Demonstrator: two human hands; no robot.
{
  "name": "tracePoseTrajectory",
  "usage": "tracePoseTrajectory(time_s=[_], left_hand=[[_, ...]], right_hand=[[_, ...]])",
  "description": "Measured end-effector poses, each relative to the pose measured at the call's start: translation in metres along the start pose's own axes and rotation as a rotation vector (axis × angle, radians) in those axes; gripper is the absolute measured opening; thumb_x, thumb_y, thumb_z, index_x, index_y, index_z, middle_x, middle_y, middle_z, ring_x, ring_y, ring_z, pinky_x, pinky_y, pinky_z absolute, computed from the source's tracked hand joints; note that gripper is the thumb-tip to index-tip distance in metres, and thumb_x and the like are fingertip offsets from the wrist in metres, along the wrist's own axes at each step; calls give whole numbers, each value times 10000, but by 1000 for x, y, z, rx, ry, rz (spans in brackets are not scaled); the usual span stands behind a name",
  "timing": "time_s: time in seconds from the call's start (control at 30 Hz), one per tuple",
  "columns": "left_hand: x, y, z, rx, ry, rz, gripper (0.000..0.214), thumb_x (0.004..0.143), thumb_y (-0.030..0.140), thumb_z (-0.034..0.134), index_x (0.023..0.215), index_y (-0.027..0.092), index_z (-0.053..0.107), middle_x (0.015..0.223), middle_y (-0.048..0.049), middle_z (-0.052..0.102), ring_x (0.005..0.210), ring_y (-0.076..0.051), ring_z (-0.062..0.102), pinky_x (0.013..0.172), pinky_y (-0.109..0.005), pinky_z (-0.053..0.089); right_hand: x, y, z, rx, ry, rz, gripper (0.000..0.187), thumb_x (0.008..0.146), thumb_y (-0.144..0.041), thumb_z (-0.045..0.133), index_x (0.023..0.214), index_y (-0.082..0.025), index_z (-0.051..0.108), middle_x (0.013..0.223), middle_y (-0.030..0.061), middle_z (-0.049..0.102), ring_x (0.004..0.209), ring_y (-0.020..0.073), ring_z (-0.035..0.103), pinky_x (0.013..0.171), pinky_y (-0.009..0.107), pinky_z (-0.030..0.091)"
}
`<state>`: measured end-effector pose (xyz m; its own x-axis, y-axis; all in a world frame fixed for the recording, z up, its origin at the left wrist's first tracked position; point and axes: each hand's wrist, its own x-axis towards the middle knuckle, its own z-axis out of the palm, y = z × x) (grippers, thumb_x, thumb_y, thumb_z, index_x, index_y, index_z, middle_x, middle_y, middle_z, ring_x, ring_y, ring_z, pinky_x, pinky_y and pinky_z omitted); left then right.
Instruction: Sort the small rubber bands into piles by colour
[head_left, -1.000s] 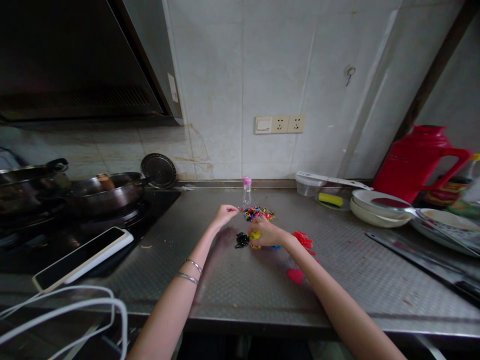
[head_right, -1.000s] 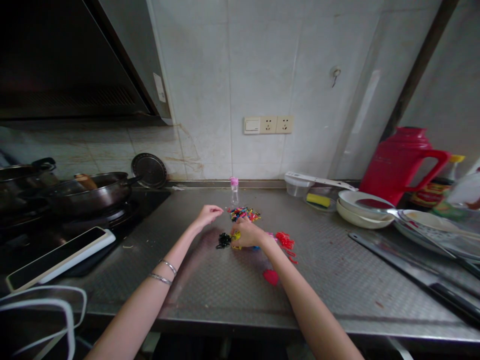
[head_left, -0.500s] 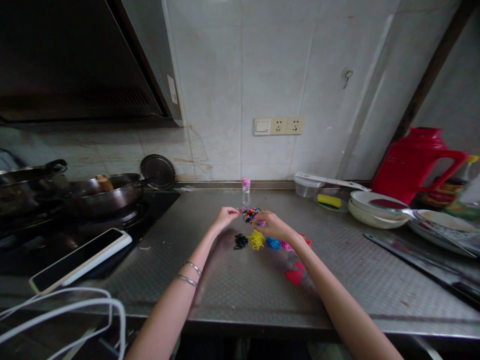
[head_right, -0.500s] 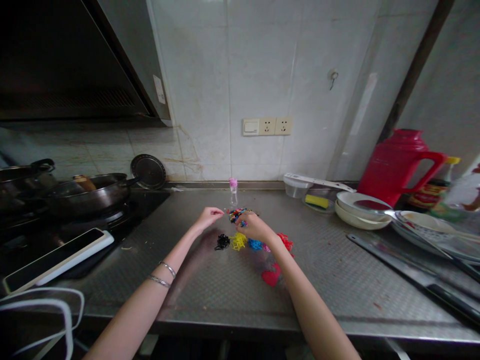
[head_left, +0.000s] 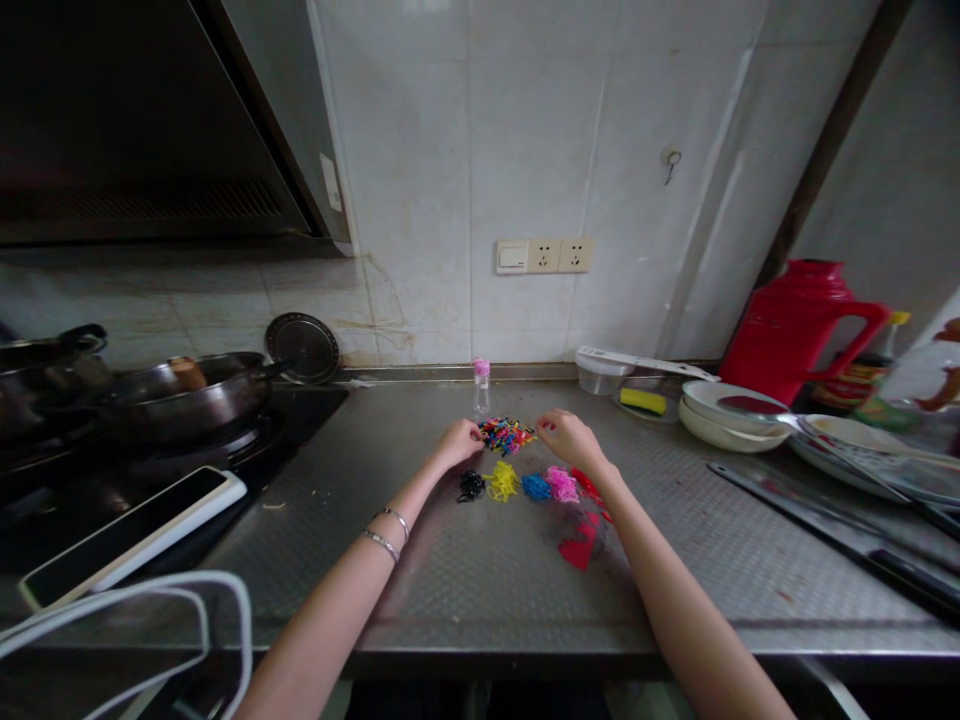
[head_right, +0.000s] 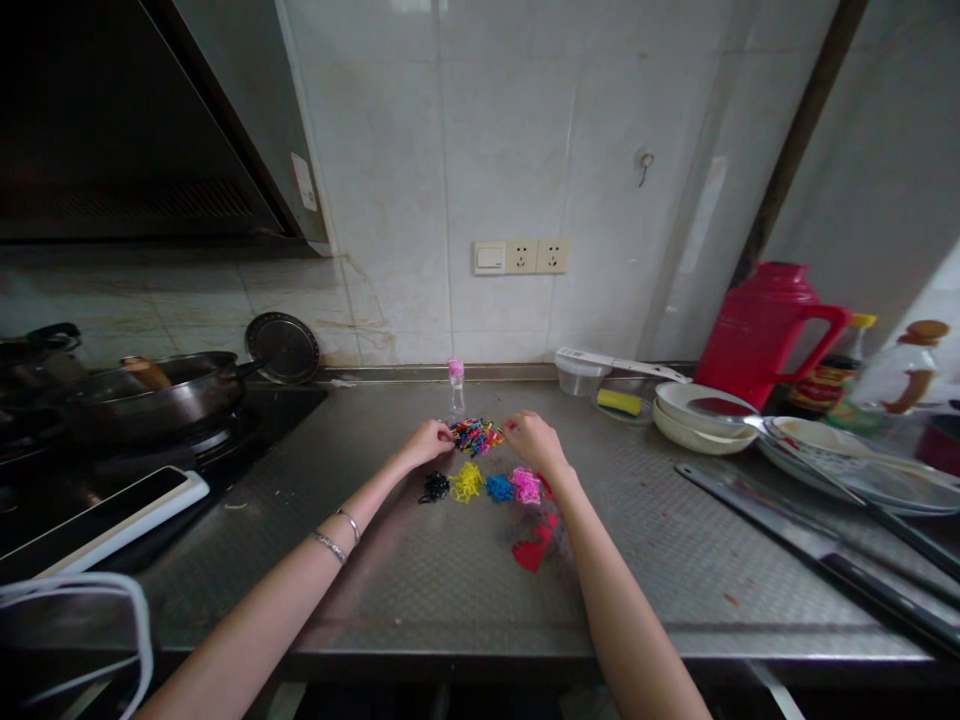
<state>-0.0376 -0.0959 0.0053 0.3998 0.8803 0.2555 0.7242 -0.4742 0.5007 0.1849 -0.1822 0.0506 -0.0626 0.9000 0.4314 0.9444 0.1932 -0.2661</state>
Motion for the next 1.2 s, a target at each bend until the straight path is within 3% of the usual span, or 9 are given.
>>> tracePoseTrajectory(time_s=[0.17, 0.4, 0.8, 1.0, 1.2], left_hand=[[1, 4, 0, 48, 17, -43, 169, 639, 195, 568, 744, 164, 697, 747, -55, 670, 657, -142, 570, 650, -241, 412], [2, -3, -3, -53, -18, -34, 159, 637, 195, 551, 686, 135, 689, 676, -50, 657, 602, -129, 562, 607, -226, 410], [-17, 5, -39, -166, -24, 58, 184, 657, 210, 537, 680, 95, 680, 694, -72, 667, 645, -148, 582, 612, -233, 417], [-24, 2, -46, -240, -5, 36, 179, 655, 219, 558, 695, 91, 677, 709, -77, 672, 671, -153, 589, 644, -241, 435], [-32, -3, -59, -358, -167, 66, 171, 628, 240, 599, 695, 103, 678, 705, -63, 676, 668, -143, 589, 668, -240, 440]], right_hand=[[-1, -2, 0, -21, -12, 25, 221, 782, -278, 451, 873, -208, 639, 909, 48, 636, 822, 148, 556, 631, 204, 359], [-1, -2, 1, -25, -21, 20, 227, 786, -286, 445, 861, -205, 643, 909, 49, 642, 824, 151, 562, 653, 203, 368], [-2, -2, 3, -34, -24, 27, 229, 784, -275, 443, 871, -209, 644, 914, 45, 648, 834, 150, 570, 658, 201, 376], [-2, -3, 3, -27, -37, 25, 220, 782, -271, 456, 871, -211, 648, 920, 47, 650, 836, 153, 570, 649, 199, 373], [-2, -6, 3, -32, -55, 38, 230, 794, -287, 454, 884, -213, 652, 931, 51, 646, 863, 154, 565, 665, 198, 371]])
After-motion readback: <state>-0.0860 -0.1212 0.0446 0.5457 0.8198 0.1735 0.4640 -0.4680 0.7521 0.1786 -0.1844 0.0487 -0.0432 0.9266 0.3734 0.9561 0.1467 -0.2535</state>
